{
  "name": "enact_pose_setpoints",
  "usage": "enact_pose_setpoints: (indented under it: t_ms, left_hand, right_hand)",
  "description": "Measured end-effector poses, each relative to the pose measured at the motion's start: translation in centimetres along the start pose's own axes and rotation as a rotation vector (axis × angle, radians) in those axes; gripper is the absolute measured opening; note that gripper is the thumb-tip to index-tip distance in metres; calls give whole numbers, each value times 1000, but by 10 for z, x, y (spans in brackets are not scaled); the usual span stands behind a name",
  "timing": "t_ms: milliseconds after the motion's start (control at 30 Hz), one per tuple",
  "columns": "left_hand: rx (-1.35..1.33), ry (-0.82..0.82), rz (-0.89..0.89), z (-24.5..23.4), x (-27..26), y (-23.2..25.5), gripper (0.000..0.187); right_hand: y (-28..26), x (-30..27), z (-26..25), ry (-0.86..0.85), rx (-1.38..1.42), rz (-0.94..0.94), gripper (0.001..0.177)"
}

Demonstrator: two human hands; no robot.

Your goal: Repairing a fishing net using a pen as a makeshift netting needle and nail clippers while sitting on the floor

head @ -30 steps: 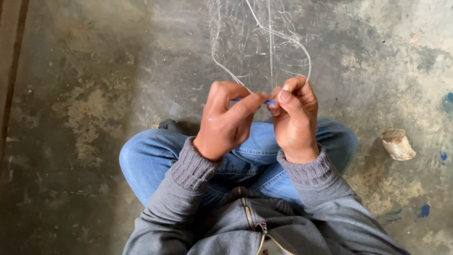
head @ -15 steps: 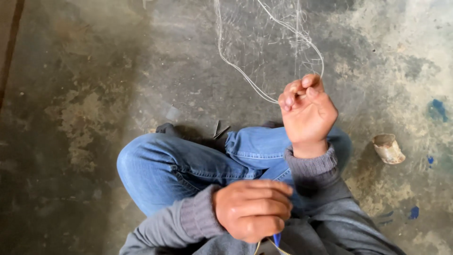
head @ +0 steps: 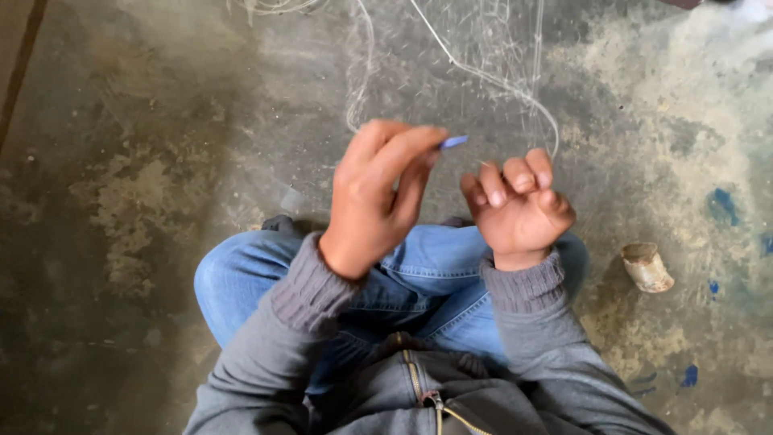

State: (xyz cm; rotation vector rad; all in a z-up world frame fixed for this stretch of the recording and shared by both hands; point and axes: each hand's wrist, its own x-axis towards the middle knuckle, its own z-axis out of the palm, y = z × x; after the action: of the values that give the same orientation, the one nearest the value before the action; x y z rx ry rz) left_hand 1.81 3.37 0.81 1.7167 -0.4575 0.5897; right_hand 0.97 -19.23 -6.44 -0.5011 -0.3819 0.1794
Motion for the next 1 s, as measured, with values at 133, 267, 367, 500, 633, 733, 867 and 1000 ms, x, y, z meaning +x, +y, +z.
enact_pose_setpoints:
  t_ms: [133, 267, 367, 500, 633, 733, 867, 1000]
  left_hand:
    - [156, 82, 125, 8, 28, 6, 13]
    - [165, 11, 96, 14, 36, 18, 3]
    - [119, 8, 33, 22, 33, 13, 2]
    - [-80, 20, -132, 27, 28, 7, 4]
    - [-121, 37, -162, 27, 27, 1, 2]
    - [-171, 59, -194, 26, 27, -3, 4]
    - [-200, 34, -181, 24, 27, -5, 5]
    - [-228, 28, -174, 24, 25, -6, 4]
  right_hand:
    - [1, 1, 14, -52, 19, 4, 14]
    - [0, 8, 25, -34, 29, 92, 12]
    - [1, 6, 20, 0, 49, 122, 14]
    - [4, 9, 23, 26, 44, 147, 14]
    - [8, 7, 20, 12, 69, 165, 14]
    - [10, 7, 20, 23, 89, 168, 13]
    - [12, 8, 23, 29, 73, 172, 13]
    - [14, 8, 25, 40, 67, 181, 12]
